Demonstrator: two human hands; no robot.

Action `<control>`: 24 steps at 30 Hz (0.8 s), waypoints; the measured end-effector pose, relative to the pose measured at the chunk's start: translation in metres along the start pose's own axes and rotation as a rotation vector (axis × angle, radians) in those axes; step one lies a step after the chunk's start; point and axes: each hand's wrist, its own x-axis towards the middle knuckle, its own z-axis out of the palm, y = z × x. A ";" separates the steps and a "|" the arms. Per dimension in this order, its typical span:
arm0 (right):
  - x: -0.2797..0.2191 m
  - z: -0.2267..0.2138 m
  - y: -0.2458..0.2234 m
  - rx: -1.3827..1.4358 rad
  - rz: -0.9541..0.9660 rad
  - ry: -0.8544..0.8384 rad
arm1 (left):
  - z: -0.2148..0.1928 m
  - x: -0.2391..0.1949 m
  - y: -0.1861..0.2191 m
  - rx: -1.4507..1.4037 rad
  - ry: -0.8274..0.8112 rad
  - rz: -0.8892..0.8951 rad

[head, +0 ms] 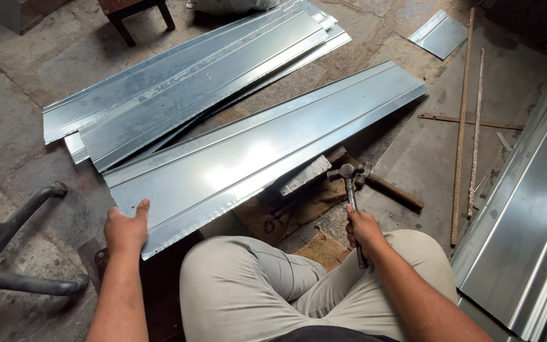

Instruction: The person hammers the edge of a small metal sheet and then hammers the long edge of a larger metal panel while seated on the floor.

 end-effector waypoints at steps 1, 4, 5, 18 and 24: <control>0.000 0.003 -0.001 -0.008 0.000 0.000 | -0.006 -0.006 0.010 0.035 -0.037 -0.049; -0.005 0.006 -0.004 -0.049 -0.009 0.012 | -0.027 -0.026 0.043 0.269 -0.083 -0.073; -0.005 0.006 -0.006 -0.068 -0.014 0.015 | -0.032 -0.033 0.056 0.347 -0.068 0.051; 0.007 -0.005 -0.012 0.090 0.097 -0.044 | 0.038 -0.106 0.124 0.845 -0.564 0.648; 0.011 -0.006 -0.015 0.112 0.140 -0.018 | 0.098 -0.077 0.135 0.798 -0.688 0.827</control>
